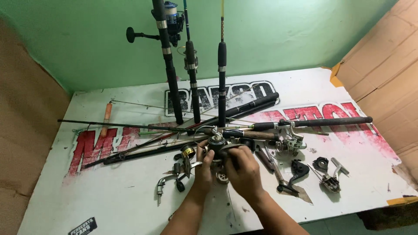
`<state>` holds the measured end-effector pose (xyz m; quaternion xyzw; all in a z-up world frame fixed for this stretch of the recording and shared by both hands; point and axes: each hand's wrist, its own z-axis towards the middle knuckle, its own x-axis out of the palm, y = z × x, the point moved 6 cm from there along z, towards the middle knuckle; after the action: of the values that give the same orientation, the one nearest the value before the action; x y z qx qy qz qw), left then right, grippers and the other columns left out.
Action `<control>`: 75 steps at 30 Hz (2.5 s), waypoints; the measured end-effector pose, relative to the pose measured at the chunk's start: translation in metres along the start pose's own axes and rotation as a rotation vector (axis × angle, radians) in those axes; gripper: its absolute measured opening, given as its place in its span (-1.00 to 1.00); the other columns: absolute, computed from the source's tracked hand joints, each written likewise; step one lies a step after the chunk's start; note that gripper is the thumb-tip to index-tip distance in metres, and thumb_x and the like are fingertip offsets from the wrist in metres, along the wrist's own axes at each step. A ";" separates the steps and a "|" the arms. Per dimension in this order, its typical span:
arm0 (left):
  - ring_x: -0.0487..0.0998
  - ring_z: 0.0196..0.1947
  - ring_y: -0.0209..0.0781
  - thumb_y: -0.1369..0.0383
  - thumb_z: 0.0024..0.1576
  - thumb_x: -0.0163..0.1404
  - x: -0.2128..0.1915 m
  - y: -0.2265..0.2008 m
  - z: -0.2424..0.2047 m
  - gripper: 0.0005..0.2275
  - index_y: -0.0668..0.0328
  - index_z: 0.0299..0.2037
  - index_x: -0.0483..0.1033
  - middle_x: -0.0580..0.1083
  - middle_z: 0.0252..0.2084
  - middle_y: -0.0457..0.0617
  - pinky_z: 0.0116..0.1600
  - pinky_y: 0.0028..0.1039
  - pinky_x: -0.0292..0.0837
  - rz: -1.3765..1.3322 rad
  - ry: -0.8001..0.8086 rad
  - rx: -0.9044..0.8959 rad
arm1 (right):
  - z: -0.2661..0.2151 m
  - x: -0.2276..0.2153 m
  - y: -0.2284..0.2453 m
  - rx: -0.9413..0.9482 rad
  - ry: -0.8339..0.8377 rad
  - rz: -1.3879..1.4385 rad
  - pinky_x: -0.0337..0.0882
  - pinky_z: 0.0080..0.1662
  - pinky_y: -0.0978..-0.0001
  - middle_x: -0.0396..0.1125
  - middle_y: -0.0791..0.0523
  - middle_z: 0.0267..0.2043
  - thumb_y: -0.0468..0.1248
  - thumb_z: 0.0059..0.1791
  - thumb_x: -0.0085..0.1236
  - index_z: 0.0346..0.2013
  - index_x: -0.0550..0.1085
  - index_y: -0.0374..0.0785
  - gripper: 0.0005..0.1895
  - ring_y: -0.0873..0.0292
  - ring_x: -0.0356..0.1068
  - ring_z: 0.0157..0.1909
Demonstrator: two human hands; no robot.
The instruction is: Assembling and repairing a fishing reel on a workbench.
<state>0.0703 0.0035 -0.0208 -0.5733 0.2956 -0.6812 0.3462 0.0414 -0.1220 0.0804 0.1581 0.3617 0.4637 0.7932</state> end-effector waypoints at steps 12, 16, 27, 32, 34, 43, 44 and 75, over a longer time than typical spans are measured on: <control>0.49 -0.09 -0.16 0.25 0.30 -0.22 -0.050 0.056 0.004 -0.54 0.38 0.34 0.11 0.51 -0.15 0.09 0.29 -0.22 0.20 0.165 -0.121 -0.074 | -0.016 0.021 -0.020 -0.144 0.078 0.002 0.62 -0.31 0.51 0.45 -0.01 -0.23 -0.55 -0.12 0.17 -0.23 0.48 -0.37 -0.81 0.14 0.48 -0.34; 0.46 -0.08 -0.14 0.25 0.28 -0.28 -0.003 0.005 0.000 -0.65 0.11 0.25 0.13 0.43 -0.05 0.06 0.07 -0.23 0.37 0.078 -0.088 -0.076 | -0.003 0.010 -0.009 -0.066 0.083 0.007 0.62 -0.34 0.52 0.45 0.02 -0.20 -0.54 -0.18 0.19 -0.21 0.53 -0.37 -0.75 0.18 0.50 -0.37; 0.32 0.03 -0.19 0.33 0.25 -0.20 -0.012 0.013 -0.002 -0.74 0.20 0.11 0.23 0.38 0.06 0.03 0.22 -0.30 0.18 0.168 -0.120 0.037 | 0.001 0.004 -0.004 -0.013 -0.007 -0.023 0.35 -0.33 0.35 0.33 0.05 -0.24 -0.53 -0.20 0.18 -0.23 0.47 -0.35 -0.73 0.13 0.28 -0.40; 0.42 -0.07 -0.16 0.26 0.27 -0.20 -0.015 0.013 0.000 -0.68 0.15 0.18 0.14 0.41 -0.02 0.06 0.06 -0.30 0.34 0.263 -0.118 0.022 | -0.008 0.016 -0.008 -0.095 0.068 -0.050 0.38 -0.41 0.41 0.36 0.07 -0.31 -0.46 -0.18 0.22 -0.31 0.50 -0.32 -0.83 0.17 0.31 -0.43; 0.45 -0.13 -0.16 0.27 0.28 -0.20 -0.010 0.013 -0.001 -0.66 0.14 0.21 0.06 0.42 -0.07 0.07 -0.04 -0.32 0.42 0.320 -0.095 0.038 | -0.002 0.010 -0.011 -0.060 0.039 -0.019 0.45 -0.41 0.41 0.38 0.03 -0.28 -0.49 -0.18 0.21 -0.29 0.49 -0.36 -0.81 0.15 0.37 -0.42; 0.48 -0.15 -0.15 0.17 0.32 -0.20 -0.003 -0.001 -0.003 -0.72 0.11 0.11 0.12 0.44 -0.07 0.09 -0.14 -0.34 0.49 0.308 -0.100 0.079 | -0.008 0.015 -0.020 -0.110 0.033 0.009 0.58 -0.43 0.53 0.43 -0.04 -0.23 -0.45 -0.05 0.19 -0.23 0.48 -0.39 -0.89 0.18 0.46 -0.38; 0.47 -0.09 -0.15 0.23 0.31 -0.21 -0.001 -0.003 -0.005 -0.70 0.16 0.17 0.13 0.44 0.01 0.11 -0.03 -0.32 0.44 0.306 -0.110 0.069 | -0.002 0.006 -0.012 -0.056 -0.009 -0.004 0.50 -0.39 0.48 0.41 0.02 -0.25 -0.49 -0.11 0.20 -0.20 0.48 -0.39 -0.81 0.19 0.41 -0.40; 0.50 0.10 0.05 0.42 0.17 0.02 -0.022 0.028 -0.002 -0.56 0.21 0.29 0.34 0.47 0.11 0.24 0.22 0.01 0.47 -0.282 -0.274 0.116 | 0.006 0.003 -0.002 -0.089 -0.147 0.096 0.51 -0.20 0.18 0.40 -0.03 -0.34 -0.52 -0.13 0.25 -0.25 0.53 -0.32 -0.81 -0.15 0.48 -0.31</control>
<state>0.0740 0.0049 -0.0563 -0.6754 0.1227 -0.6544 0.3171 0.0486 -0.1198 0.0819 0.1734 0.2738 0.5038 0.8007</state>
